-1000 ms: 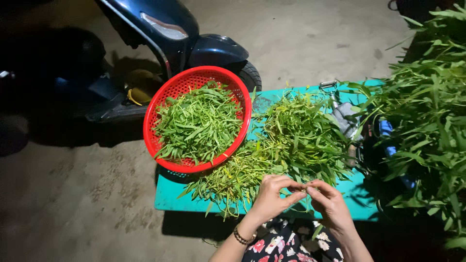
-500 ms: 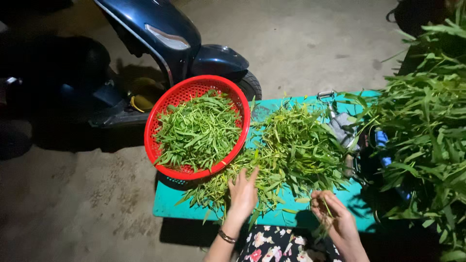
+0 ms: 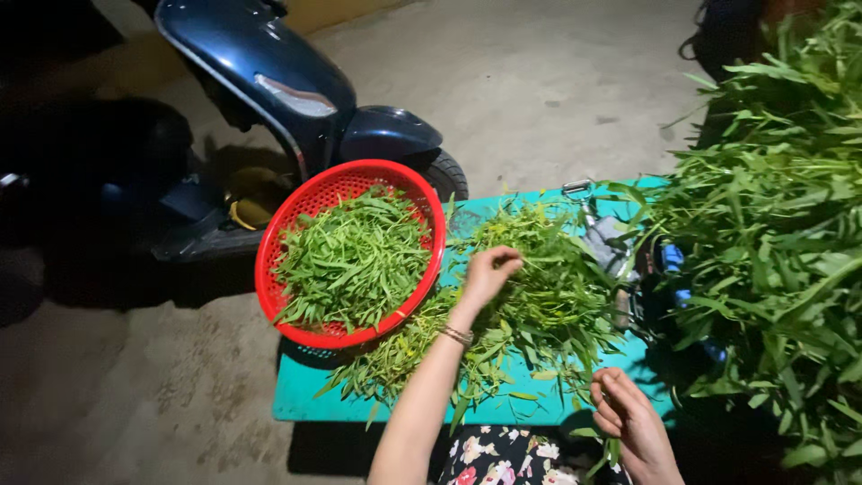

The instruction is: The person sits at a low green table at night and picks edible leaves and tender tips from water spinach stalks, discarding stems and yellowed pieces aside. The picked greens are placed by hand into a red perforated basket, which gradually fills as the pile of unprocessed stalks is worked through.

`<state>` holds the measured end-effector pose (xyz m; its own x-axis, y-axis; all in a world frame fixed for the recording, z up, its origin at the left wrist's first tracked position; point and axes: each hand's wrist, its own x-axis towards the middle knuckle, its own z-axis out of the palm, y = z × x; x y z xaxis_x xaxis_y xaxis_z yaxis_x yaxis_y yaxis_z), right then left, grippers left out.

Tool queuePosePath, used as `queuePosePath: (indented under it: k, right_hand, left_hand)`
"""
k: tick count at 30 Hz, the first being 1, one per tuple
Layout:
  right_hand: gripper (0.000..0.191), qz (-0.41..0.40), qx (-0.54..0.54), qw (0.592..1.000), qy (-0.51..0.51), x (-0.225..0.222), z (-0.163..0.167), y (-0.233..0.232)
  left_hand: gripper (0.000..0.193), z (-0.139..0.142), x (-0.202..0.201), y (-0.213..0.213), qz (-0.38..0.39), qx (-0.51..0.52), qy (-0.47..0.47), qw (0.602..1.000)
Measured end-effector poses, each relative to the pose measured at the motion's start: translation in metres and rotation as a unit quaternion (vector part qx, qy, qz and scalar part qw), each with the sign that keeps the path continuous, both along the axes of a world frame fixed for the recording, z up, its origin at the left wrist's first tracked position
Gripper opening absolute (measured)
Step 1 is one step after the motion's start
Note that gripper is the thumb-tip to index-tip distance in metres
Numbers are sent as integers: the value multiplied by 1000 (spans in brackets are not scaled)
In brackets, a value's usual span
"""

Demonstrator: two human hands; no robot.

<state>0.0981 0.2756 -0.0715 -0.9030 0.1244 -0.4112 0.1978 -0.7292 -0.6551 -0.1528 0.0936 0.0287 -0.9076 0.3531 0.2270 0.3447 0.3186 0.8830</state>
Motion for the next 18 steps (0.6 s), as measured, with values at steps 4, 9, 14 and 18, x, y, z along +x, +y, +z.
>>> queuePosePath:
  k: [4, 9, 14, 18]
  right_hand:
    - [19, -15, 54, 998, -19, 1, 16, 7]
    - [16, -2, 108, 994, 21, -18, 29, -3]
    - [22, 70, 313, 947, 31, -45, 39, -26]
    - [37, 152, 483, 848, 157, -81, 46, -60]
  left_hand:
    - [13, 26, -9, -21, 77, 66, 177, 979]
    - [10, 73, -22, -46, 122, 146, 229, 955]
    - [11, 94, -42, -39, 111, 111, 225, 962]
    - [18, 84, -37, -6, 13, 70, 169, 983]
